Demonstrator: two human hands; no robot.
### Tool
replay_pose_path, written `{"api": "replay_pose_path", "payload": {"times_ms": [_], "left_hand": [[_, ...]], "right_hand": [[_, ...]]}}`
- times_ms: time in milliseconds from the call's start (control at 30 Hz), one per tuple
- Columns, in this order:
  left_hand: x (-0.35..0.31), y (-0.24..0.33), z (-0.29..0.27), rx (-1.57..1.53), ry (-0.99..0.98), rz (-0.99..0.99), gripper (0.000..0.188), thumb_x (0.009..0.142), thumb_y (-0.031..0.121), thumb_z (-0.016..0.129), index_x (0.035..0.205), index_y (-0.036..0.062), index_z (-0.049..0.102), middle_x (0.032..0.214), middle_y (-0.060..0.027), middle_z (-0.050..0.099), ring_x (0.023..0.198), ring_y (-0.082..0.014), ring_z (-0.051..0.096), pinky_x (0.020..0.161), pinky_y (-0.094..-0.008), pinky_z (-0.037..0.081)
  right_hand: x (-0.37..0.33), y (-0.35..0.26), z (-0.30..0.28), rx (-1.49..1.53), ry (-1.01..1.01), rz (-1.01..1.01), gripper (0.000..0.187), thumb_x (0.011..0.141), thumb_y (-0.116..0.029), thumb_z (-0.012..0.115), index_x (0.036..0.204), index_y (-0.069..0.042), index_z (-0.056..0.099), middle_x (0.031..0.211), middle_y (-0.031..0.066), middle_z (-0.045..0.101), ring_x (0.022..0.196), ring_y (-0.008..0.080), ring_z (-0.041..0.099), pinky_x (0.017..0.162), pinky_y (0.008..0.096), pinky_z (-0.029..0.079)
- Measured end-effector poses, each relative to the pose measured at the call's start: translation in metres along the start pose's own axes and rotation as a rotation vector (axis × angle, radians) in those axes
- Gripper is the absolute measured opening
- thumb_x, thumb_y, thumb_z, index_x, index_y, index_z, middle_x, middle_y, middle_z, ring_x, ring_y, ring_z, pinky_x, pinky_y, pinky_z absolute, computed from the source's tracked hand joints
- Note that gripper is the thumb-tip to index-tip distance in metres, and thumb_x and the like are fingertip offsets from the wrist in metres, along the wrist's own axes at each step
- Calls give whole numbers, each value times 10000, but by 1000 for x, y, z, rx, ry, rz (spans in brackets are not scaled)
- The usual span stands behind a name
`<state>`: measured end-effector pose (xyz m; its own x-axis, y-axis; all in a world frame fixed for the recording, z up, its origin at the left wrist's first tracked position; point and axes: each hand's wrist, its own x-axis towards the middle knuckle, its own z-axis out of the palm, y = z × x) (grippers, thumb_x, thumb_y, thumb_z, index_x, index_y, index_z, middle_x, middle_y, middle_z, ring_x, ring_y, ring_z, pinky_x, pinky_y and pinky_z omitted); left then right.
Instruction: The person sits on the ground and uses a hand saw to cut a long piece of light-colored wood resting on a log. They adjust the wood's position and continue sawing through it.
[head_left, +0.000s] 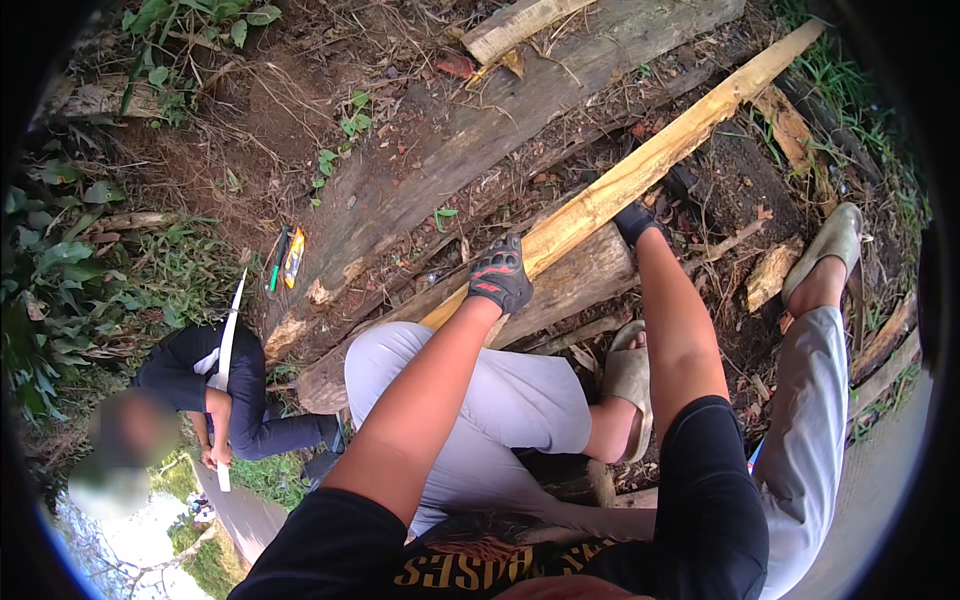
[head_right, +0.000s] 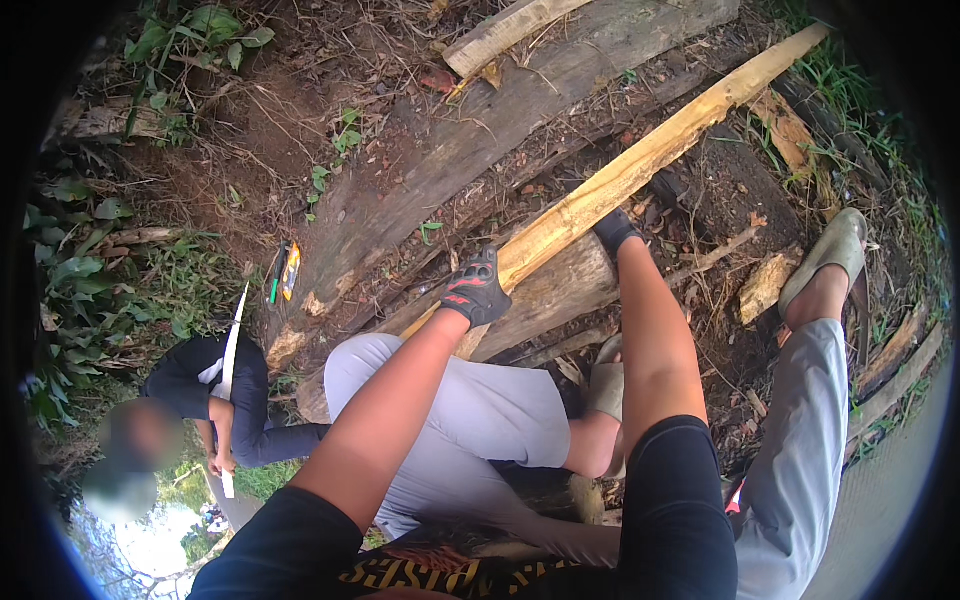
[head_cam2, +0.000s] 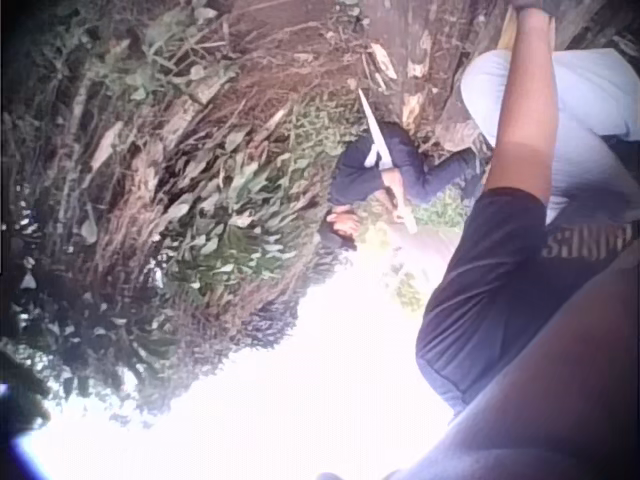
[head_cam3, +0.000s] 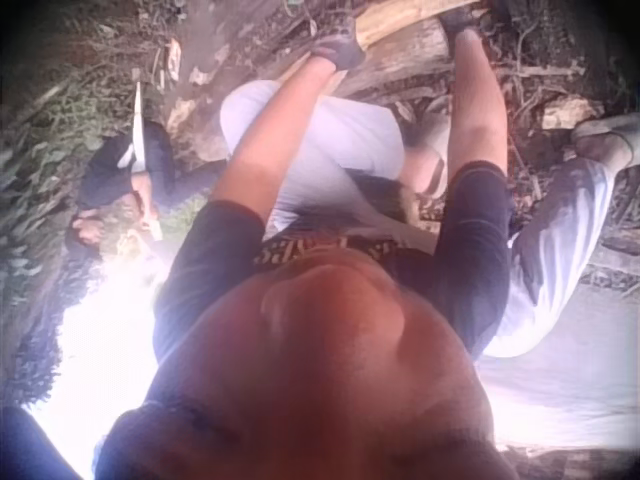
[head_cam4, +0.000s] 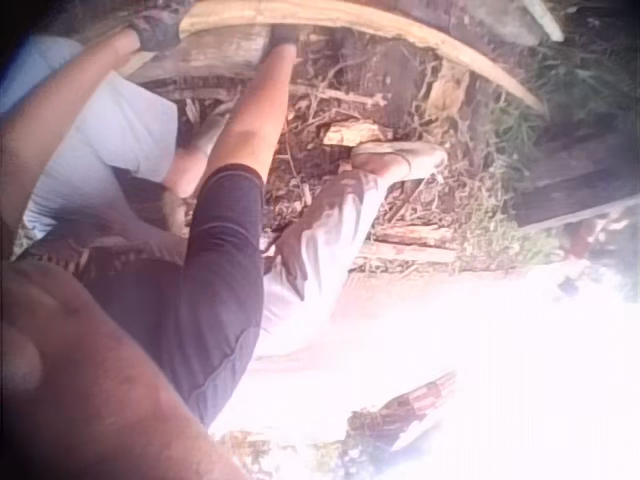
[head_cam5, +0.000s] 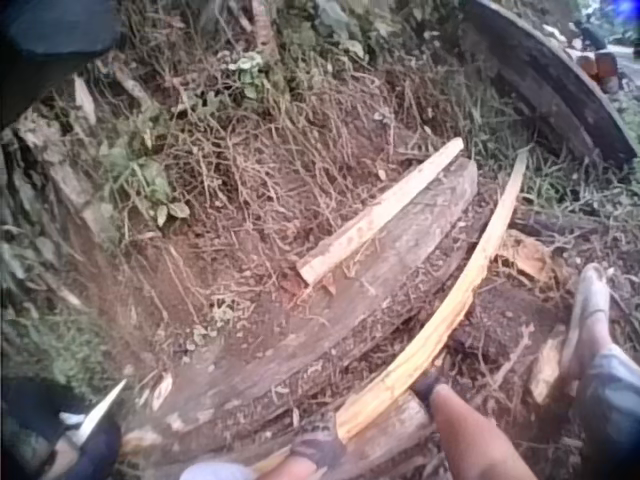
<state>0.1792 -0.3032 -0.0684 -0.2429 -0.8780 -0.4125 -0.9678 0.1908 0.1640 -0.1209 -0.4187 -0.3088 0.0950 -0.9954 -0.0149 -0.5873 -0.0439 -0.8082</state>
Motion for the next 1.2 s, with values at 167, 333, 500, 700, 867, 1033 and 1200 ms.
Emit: {"api": "replay_pose_path", "payload": {"times_ms": [167, 333, 500, 700, 867, 1033, 1200], "left_hand": [[-7, -26, -6, 22, -73, -56, 779, 823, 294, 791, 1457, -20, 464, 1358, -325, 638, 1282, -450, 642, 1072, -501, 536], [-15, -8, -25, 18, -87, -72, 738, 824, 275, 766, 1448, 0, 482, 1359, -317, 639, 1295, -461, 631, 1067, -506, 536], [-24, -27, -36, -69, -40, -33, 593, 847, 252, 730, 1366, 19, 560, 1238, -307, 692, 1186, -471, 681, 982, -532, 558], [-10, -24, -17, 12, 76, 11, 516, 864, 189, 691, 1319, -19, 567, 1193, -304, 694, 1148, -481, 681, 978, -549, 551], [-15, -32, -19, -42, 61, -3, 507, 863, 193, 697, 1309, -17, 577, 1179, -313, 701, 1154, -476, 679, 981, -544, 552], [-14, -23, -17, -51, 126, 40, 588, 814, 231, 755, 1336, 19, 590, 1218, -290, 701, 1153, -456, 686, 972, -534, 566], [-35, -17, -20, -70, 192, 40, 627, 758, 254, 829, 1299, 43, 593, 1147, -280, 715, 1095, -457, 701, 919, -539, 578]], "right_hand": [[23, -55, 42, 137, -3, 68, 401, 1044, -275, 574, 1359, -53, 686, 1327, 263, 712, 1266, 414, 671, 1034, 499, 534], [-1, -65, 31, 129, 91, 24, 396, 1047, -283, 565, 1329, -36, 694, 1296, 259, 726, 1237, 426, 682, 1013, 494, 544], [-50, -80, 27, -140, 72, -28, 290, 1018, -219, 564, 1184, -28, 705, 1155, 243, 756, 1068, 439, 726, 909, 529, 568], [-57, -92, 1, -148, 225, 65, 317, 1014, -283, 606, 1114, -30, 768, 1091, 261, 773, 1003, 379, 768, 848, 473, 601], [-58, -134, -51, 1644, 465, 509, 727, 1075, -652, 526, 1526, -82, 555, 1460, 178, 649, 1329, 341, 617, 1142, 528, 482], [-11, -144, -94, 1814, 328, 368, 459, 1033, -375, 743, 1368, -78, 643, 1335, 159, 705, 1180, 339, 669, 1071, 550, 528], [-12, -143, -82, 1789, 392, 417, 318, 1019, -145, 725, 1306, -40, 635, 1124, 122, 738, 1015, 303, 702, 938, 503, 577]]}}
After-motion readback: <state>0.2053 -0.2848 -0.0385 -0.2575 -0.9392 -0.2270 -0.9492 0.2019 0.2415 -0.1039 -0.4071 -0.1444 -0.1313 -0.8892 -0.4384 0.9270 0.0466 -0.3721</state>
